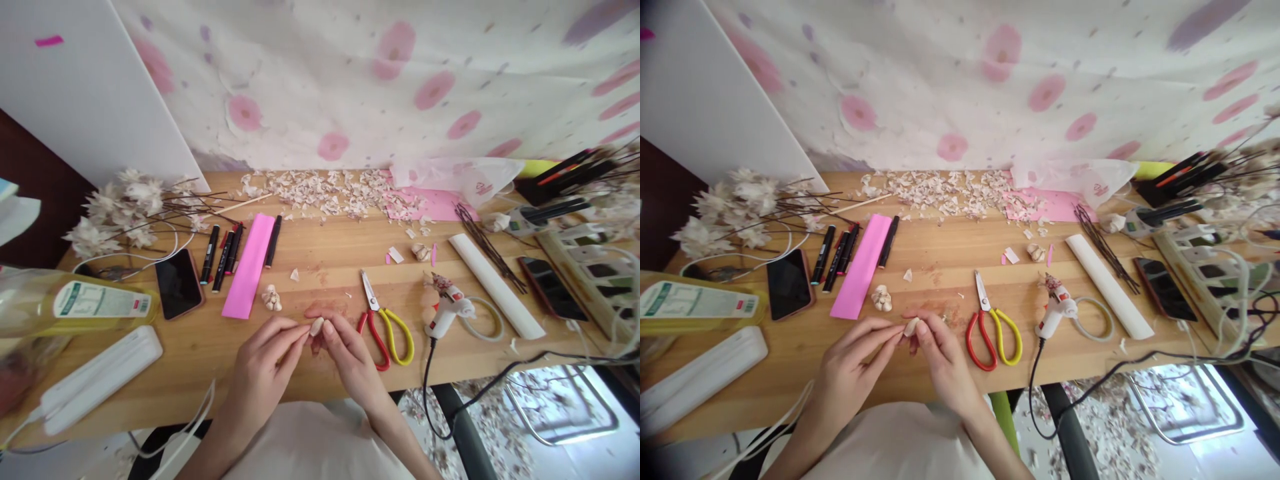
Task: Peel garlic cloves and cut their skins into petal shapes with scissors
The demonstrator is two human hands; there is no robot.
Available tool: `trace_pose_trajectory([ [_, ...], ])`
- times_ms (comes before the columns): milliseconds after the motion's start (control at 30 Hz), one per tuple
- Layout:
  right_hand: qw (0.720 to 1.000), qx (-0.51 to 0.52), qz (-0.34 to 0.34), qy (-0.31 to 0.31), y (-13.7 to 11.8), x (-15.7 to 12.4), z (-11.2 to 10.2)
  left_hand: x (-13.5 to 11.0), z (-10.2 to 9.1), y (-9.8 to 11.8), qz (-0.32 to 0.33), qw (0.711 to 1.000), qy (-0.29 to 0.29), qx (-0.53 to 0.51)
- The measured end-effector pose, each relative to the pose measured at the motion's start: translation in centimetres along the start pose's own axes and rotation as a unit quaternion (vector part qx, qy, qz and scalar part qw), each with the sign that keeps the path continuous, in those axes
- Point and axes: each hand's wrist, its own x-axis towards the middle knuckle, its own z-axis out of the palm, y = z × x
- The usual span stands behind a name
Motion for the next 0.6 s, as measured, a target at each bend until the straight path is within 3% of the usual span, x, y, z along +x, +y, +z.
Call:
trace_pose_trajectory([
  [167, 0.986, -0.16, -0.025, 0.044, 0.06, -0.59, 0.61, -0.3, 0.32, -0.02, 0.062, 0.995, -0.006, 0.078],
  [600, 0.966, -0.243, -0.083, 0.025, 0.63, -0.82, -0.04, -0.42, 0.3, -0.09, 0.162, 0.963, 0.007, 0.215],
])
